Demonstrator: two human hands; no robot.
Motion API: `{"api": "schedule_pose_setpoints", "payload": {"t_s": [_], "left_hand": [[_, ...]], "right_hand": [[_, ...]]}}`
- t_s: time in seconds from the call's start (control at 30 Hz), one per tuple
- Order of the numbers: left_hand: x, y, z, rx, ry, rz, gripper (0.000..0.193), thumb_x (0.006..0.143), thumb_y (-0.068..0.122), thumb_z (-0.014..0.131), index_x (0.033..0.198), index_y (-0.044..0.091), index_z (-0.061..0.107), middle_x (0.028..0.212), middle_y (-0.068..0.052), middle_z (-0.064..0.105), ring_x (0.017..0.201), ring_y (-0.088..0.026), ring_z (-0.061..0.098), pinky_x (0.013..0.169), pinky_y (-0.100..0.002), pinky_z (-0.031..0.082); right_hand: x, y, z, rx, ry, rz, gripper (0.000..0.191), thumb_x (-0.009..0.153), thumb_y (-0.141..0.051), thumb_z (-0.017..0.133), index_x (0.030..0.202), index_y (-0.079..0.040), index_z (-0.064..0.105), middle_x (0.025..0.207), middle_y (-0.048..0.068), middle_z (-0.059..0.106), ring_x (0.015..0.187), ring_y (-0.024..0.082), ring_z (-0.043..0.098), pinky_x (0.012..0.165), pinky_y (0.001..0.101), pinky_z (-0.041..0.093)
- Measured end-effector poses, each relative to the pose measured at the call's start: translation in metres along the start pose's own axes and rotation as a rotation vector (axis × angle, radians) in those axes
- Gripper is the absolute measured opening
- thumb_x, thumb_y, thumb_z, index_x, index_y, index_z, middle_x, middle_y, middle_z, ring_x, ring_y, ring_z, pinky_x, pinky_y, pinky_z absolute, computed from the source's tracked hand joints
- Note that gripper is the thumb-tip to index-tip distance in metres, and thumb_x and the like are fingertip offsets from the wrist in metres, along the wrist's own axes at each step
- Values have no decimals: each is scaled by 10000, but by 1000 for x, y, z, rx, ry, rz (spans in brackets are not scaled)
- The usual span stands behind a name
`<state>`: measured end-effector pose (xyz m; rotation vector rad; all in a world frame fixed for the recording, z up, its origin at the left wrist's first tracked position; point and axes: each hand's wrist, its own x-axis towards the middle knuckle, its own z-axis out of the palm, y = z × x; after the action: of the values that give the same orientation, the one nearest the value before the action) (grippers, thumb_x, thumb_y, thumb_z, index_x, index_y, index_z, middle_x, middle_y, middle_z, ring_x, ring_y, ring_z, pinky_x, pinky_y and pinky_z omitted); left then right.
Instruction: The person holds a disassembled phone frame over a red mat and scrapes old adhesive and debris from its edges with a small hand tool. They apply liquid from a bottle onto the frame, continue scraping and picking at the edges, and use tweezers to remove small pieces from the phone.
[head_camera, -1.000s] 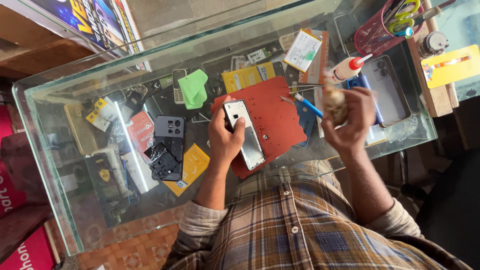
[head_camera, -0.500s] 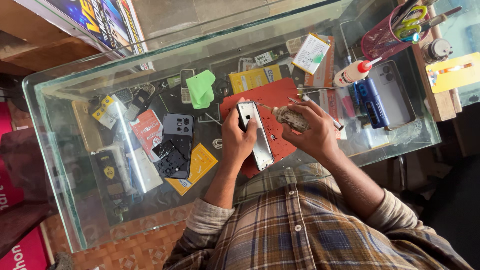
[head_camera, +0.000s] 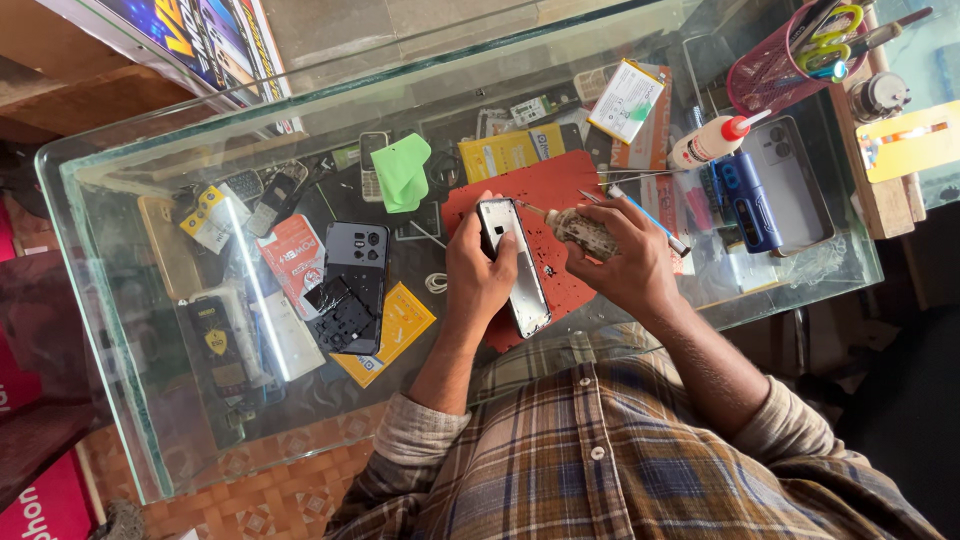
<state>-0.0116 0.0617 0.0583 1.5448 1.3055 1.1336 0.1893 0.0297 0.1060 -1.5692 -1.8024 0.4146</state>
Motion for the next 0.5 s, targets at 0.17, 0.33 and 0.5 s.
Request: {"api": "schedule_pose_setpoints", "payload": {"t_s": [0.17, 0.33, 0.5], "left_hand": [[0, 1, 0, 5, -7, 1, 477, 938, 62, 621, 1382, -90, 535, 1273, -253, 676, 1186, -336, 697, 1002, -389, 550], [1, 2, -1, 5, -22, -31, 486, 936, 71, 614, 1389, -86, 530, 1265, -247, 678, 1175, -327, 701, 996, -387, 551], [1, 2, -1, -5, -29, -48, 500, 929, 74, 604, 1396, -86, 522, 1269, -247, 674, 1174, -325, 700, 995, -387, 551]], "right_hand": [[5, -4, -3, -5, 5, -39, 422, 772, -118, 813, 1165, -17, 696, 1146, 158, 696, 956, 347, 729, 820, 411, 607], [8, -10, -7, -14, -33, 12, 403, 769, -121, 799, 1149, -23, 709, 1133, 145, 698, 918, 344, 730, 789, 416, 603], [5, -12, -9, -50, -48, 27, 385, 765, -139, 807, 1122, -26, 717, 1097, 126, 702, 900, 335, 729, 776, 416, 599]]}}
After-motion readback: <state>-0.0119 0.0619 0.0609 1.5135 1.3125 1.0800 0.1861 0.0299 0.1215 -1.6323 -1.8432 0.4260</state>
